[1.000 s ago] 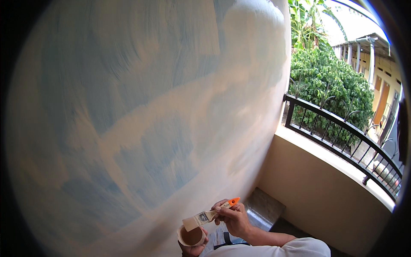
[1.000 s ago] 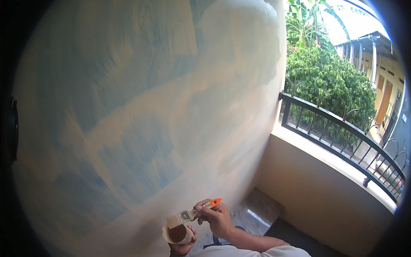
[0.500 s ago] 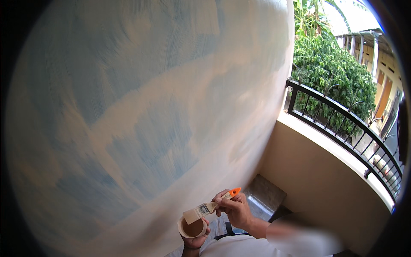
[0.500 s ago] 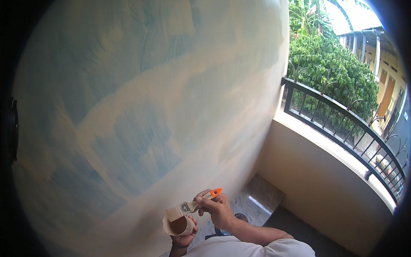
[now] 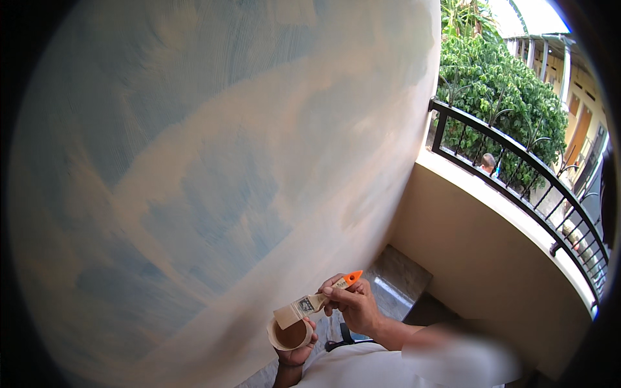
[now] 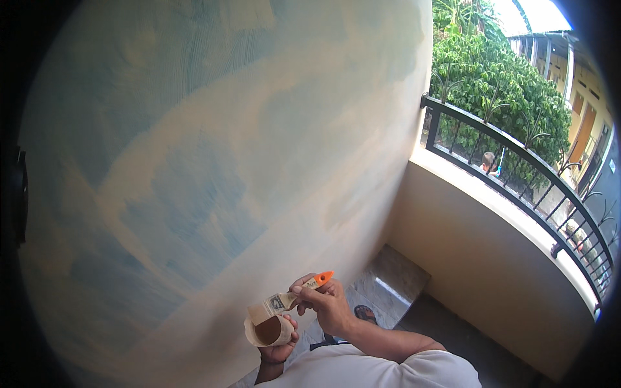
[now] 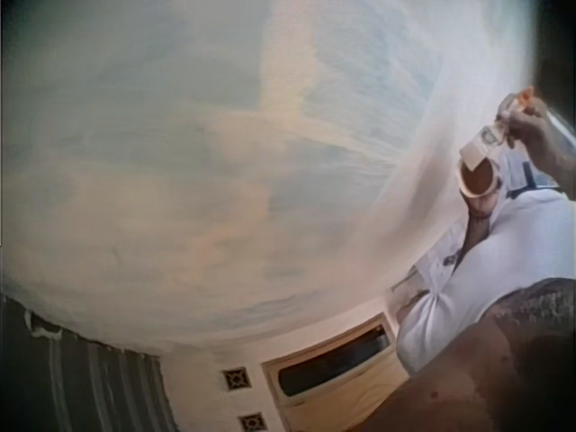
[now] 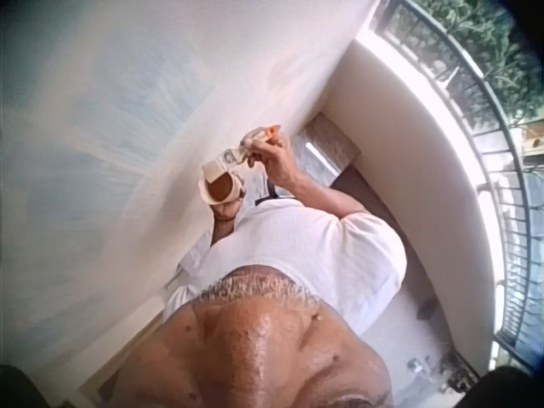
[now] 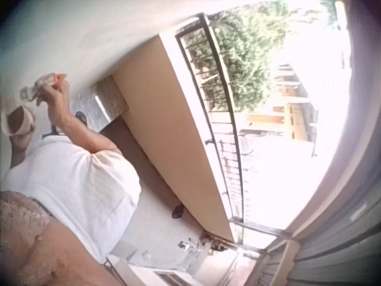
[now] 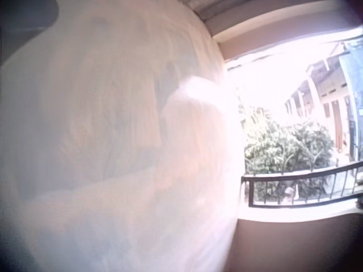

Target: The person is painting a wall with a paintbrush, applying light-colored paint in smooth strokes. They hold a small container of paint in one hand and repeatedly dip the brush to continue painting.

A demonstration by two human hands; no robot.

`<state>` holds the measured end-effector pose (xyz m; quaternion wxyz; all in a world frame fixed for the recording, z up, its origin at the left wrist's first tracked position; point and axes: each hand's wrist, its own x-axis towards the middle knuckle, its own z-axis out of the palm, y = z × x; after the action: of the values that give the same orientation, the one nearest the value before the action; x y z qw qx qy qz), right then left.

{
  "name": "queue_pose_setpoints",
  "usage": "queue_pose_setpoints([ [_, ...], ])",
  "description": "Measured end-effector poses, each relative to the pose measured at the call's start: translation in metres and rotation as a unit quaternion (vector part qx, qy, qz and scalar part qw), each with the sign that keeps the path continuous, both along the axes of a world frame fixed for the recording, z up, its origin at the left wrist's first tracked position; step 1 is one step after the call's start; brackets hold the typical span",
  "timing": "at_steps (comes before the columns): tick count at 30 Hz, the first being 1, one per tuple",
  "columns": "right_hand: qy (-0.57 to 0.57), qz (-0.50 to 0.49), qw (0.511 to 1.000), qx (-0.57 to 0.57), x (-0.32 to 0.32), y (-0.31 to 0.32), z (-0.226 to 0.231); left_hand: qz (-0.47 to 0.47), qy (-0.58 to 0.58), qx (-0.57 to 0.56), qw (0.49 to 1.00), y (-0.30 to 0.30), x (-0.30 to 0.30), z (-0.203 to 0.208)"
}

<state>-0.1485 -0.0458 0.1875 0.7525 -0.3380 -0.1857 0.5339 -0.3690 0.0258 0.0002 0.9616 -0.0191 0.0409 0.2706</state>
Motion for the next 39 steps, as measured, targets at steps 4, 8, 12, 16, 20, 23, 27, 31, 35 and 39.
queue_pose_setpoints([
  [4,-0.004,-0.004,1.0,0.001,0.0,-0.002,0.0,-0.01,0.009,0.014,1.0,0.003,0.0,-0.005],
  [8,0.006,-0.006,1.0,0.0,0.001,-0.002,0.001,-0.009,0.005,0.0,1.0,0.001,0.001,0.002],
  [12,0.002,-0.008,1.0,-0.009,0.001,-0.001,0.002,-0.002,-0.001,-0.001,1.0,0.0,0.003,0.005],
  [16,0.0,-0.004,1.0,-0.008,0.002,-0.001,0.0,0.003,-0.023,-0.029,0.999,-0.002,0.009,0.018],
  [20,0.017,-0.009,1.0,-0.018,-0.002,-0.002,0.002,-0.002,-0.011,-0.037,0.999,-0.001,0.01,0.02],
  [23,-0.011,-0.007,1.0,-0.012,0.003,0.001,0.001,0.005,-0.022,-0.019,1.0,0.0,0.015,0.014],
  [27,-0.015,0.003,1.0,0.014,0.003,0.005,0.004,0.033,-0.021,-0.03,0.999,0.0,0.014,0.008],
  [31,-0.034,-0.007,0.999,0.017,-0.002,0.003,0.018,0.036,-0.029,-0.007,0.999,-0.001,0.006,0.007],
  [35,-0.03,0.008,0.999,0.03,0.002,0.001,0.018,0.068,-0.041,0.016,0.997,-0.007,0.005,0.014],
  [39,-0.046,0.018,0.997,0.06,0.008,0.002,0.014,0.103,-0.012,0.029,0.994,-0.007,0.004,-0.009],
])
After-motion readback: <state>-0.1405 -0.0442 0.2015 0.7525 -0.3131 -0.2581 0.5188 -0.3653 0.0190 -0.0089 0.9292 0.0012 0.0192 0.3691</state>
